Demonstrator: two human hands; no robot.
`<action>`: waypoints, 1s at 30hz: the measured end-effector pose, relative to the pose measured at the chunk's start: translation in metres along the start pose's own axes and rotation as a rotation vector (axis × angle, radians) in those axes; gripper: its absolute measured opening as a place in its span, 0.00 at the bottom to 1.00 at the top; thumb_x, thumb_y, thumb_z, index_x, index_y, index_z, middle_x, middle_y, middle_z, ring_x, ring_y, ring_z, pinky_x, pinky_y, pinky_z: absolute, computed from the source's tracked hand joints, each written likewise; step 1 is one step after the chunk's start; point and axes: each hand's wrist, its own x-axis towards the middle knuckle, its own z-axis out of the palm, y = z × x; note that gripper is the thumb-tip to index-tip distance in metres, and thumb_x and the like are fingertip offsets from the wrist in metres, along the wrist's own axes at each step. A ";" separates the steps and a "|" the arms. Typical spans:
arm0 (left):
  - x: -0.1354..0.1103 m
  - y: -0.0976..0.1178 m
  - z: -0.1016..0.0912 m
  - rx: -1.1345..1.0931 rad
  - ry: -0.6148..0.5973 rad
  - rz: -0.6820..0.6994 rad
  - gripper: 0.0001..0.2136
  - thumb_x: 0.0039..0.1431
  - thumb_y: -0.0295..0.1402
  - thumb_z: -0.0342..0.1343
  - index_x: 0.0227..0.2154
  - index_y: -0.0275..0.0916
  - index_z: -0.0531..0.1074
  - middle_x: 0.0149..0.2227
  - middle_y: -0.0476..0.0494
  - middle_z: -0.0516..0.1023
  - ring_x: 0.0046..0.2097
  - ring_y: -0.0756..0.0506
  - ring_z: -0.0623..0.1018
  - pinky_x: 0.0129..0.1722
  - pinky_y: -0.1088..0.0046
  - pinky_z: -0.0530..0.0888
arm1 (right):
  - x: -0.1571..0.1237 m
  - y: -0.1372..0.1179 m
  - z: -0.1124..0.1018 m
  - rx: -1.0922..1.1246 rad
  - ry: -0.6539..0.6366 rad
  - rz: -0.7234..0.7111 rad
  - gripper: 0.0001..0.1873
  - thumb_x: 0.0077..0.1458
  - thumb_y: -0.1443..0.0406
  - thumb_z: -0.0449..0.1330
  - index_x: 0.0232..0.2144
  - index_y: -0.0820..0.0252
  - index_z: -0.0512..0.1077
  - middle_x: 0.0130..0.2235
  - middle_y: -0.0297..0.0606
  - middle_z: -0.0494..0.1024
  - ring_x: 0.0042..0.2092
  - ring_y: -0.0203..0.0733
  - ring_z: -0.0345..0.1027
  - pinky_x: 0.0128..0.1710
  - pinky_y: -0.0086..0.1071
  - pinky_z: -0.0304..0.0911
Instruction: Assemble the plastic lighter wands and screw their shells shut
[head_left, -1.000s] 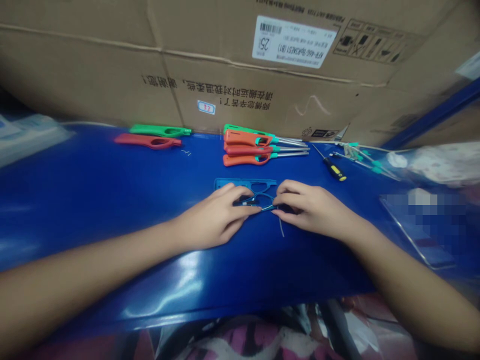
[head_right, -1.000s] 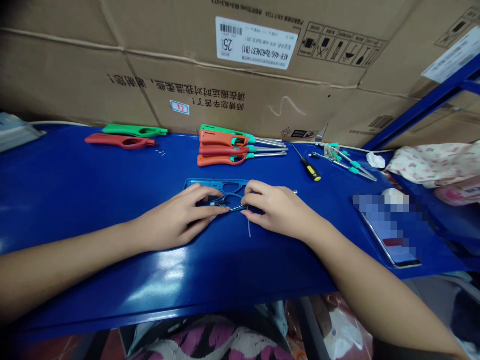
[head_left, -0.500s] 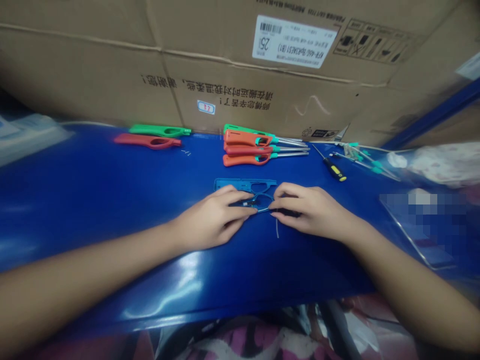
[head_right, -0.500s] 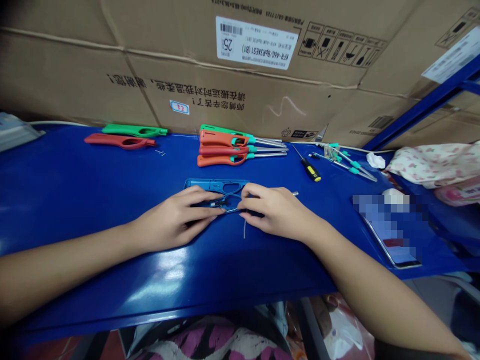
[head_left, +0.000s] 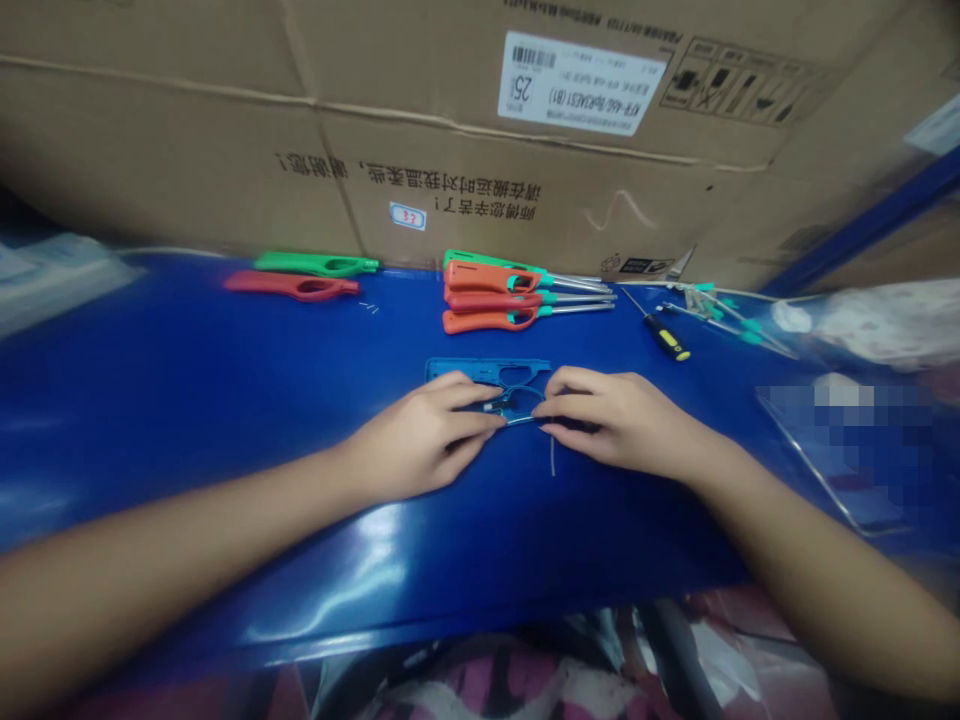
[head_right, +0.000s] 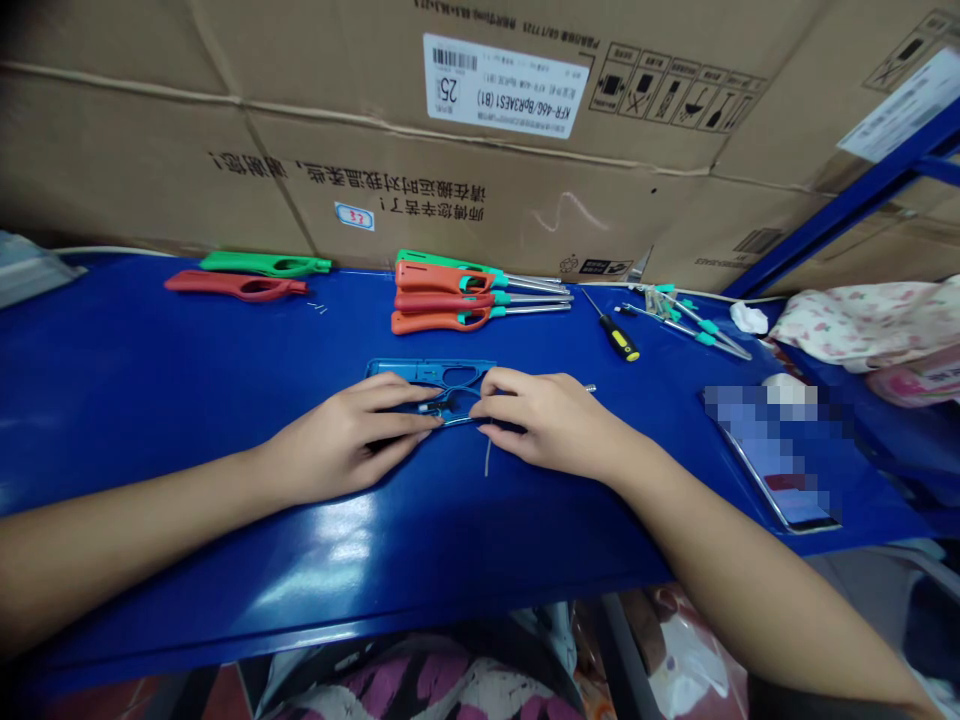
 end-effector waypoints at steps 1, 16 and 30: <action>0.000 0.000 0.000 0.004 -0.008 -0.004 0.12 0.67 0.27 0.53 0.47 0.36 0.80 0.52 0.33 0.78 0.51 0.39 0.77 0.51 0.58 0.78 | 0.000 0.000 0.000 0.003 -0.007 0.005 0.10 0.64 0.63 0.58 0.45 0.55 0.77 0.46 0.38 0.76 0.38 0.36 0.73 0.35 0.29 0.64; 0.002 0.001 -0.001 -0.004 -0.039 -0.016 0.13 0.68 0.27 0.51 0.49 0.37 0.77 0.54 0.34 0.75 0.54 0.39 0.75 0.54 0.58 0.76 | 0.000 -0.001 0.001 0.013 -0.022 0.011 0.10 0.65 0.64 0.57 0.45 0.55 0.77 0.46 0.38 0.77 0.38 0.36 0.74 0.35 0.29 0.64; 0.000 0.000 -0.001 -0.005 -0.111 -0.036 0.14 0.69 0.27 0.50 0.53 0.39 0.76 0.58 0.35 0.72 0.56 0.39 0.72 0.56 0.58 0.73 | 0.001 -0.001 0.001 0.004 -0.030 0.016 0.09 0.65 0.64 0.57 0.45 0.54 0.75 0.46 0.37 0.77 0.38 0.36 0.73 0.33 0.28 0.61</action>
